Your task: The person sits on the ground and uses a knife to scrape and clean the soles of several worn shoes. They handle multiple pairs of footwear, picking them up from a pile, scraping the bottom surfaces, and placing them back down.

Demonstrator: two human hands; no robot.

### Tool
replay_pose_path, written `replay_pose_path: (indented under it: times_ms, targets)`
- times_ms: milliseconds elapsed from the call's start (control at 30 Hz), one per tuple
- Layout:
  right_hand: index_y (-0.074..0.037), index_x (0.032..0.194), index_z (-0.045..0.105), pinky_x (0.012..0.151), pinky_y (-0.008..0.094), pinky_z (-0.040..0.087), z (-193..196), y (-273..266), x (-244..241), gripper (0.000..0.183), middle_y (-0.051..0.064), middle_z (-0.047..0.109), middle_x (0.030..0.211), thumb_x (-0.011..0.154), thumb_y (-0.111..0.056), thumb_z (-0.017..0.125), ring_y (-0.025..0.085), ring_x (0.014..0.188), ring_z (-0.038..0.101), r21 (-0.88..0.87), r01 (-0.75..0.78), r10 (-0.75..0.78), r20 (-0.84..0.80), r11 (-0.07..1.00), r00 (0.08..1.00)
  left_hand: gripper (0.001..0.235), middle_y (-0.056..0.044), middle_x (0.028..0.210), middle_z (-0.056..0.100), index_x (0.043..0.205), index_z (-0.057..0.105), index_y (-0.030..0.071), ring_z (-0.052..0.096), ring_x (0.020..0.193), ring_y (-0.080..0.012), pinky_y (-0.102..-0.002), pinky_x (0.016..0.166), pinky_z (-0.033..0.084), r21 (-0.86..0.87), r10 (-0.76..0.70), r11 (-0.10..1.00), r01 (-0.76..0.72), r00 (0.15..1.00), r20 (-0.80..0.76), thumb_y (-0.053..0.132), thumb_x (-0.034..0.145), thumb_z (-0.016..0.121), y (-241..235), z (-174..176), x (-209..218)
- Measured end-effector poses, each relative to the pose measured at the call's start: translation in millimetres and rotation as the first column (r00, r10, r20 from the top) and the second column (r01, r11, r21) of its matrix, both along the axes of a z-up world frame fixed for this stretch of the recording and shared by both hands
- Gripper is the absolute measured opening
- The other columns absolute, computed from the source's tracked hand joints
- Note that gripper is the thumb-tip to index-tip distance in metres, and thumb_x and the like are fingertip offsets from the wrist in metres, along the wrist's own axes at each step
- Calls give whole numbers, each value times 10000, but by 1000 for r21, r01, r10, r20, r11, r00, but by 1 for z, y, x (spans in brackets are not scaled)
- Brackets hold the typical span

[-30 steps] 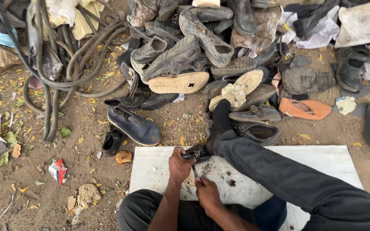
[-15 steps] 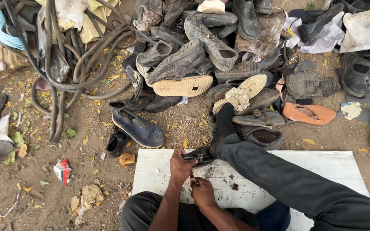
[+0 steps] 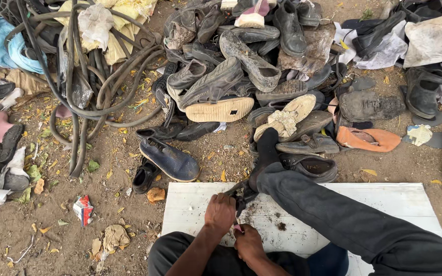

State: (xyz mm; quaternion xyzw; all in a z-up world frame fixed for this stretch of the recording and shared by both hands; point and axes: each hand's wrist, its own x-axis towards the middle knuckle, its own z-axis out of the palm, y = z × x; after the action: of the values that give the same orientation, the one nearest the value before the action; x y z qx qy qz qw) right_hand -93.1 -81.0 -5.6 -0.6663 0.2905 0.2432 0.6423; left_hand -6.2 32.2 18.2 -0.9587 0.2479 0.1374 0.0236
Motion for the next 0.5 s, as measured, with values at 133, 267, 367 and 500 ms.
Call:
replay_pose_path:
  times_ms: [133, 267, 367, 500]
  targets:
    - [3, 1128, 682, 383, 374, 408, 5, -7, -7, 262, 103, 597, 595, 1014, -179, 533, 208, 374, 510, -4, 16, -16, 6, 1000, 1000, 177, -180, 1018, 697, 989, 631, 42, 666, 993, -306, -423, 903, 525, -130, -149, 978, 166, 980, 135, 216, 960, 618, -18, -5, -14]
    - [-22, 1127, 678, 455, 393, 497, 1, -40, -14, 241, 115, 685, 694, 1022, -172, 522, 227, 437, 597, -185, -91, 74, -97, 979, 993, 304, -195, 911, 675, 1033, 587, 16, 689, 797, -326, -434, 655, 563, -296, 142, 940, -170, 983, -114, 317, 1006, 620, -47, -28, -25]
    - [-63, 1036, 699, 580, 425, 543, -10, -66, -10, 190, 143, 727, 761, 957, -176, 568, 260, 550, 667, -435, -269, 312, 28, 859, 950, 272, -170, 767, 673, 888, 617, 34, 669, 643, -333, -443, 602, 520, -628, 371, 680, -378, 916, -150, 288, 964, 676, -56, -52, -35]
    - [-18, 929, 686, 703, 503, 556, -17, -72, 9, 179, 226, 712, 807, 921, -124, 542, 398, 689, 713, -467, -379, 448, 43, 799, 893, 267, -145, 649, 641, 777, 632, 14, 602, 555, -277, -410, 553, 478, -835, 502, 303, -460, 822, -270, 220, 884, 765, -52, -76, -37]
